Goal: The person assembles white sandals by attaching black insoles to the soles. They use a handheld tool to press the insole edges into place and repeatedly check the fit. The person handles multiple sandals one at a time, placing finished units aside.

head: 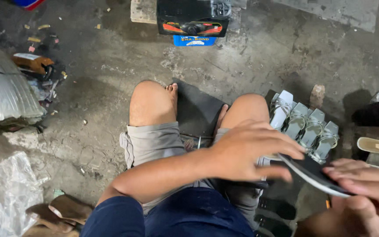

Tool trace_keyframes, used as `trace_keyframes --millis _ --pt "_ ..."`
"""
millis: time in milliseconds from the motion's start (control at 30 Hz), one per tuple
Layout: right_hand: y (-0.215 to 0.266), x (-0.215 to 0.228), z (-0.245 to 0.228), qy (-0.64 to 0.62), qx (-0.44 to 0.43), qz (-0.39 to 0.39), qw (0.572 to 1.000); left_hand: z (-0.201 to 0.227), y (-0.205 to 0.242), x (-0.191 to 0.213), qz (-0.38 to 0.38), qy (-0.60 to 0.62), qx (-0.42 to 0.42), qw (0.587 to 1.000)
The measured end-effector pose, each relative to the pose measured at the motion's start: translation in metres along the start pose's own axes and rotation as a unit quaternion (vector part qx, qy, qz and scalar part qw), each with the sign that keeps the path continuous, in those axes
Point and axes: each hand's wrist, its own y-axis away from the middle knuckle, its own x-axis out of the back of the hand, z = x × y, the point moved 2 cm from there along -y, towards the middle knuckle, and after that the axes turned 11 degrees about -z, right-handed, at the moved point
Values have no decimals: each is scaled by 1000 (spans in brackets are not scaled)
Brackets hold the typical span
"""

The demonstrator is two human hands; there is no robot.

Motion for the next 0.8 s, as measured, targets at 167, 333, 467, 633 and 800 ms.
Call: trace_keyframes --millis 167,333,467,633,800 --pt "-26 -21 -35 98 -116 -135 979 26 15 13 14 -77 14 997" --pt "-49 -61 -31 2 -105 -101 989 21 39 32 32 -46 30 998" --pt "-60 -83 -35 29 -110 -126 985 21 57 39 21 -26 59 998" --pt "-88 -88 -19 20 -88 -207 974 9 65 46 45 46 77 995" --pt "-90 -93 -7 56 -34 -219 974 4 71 41 60 31 88 994"
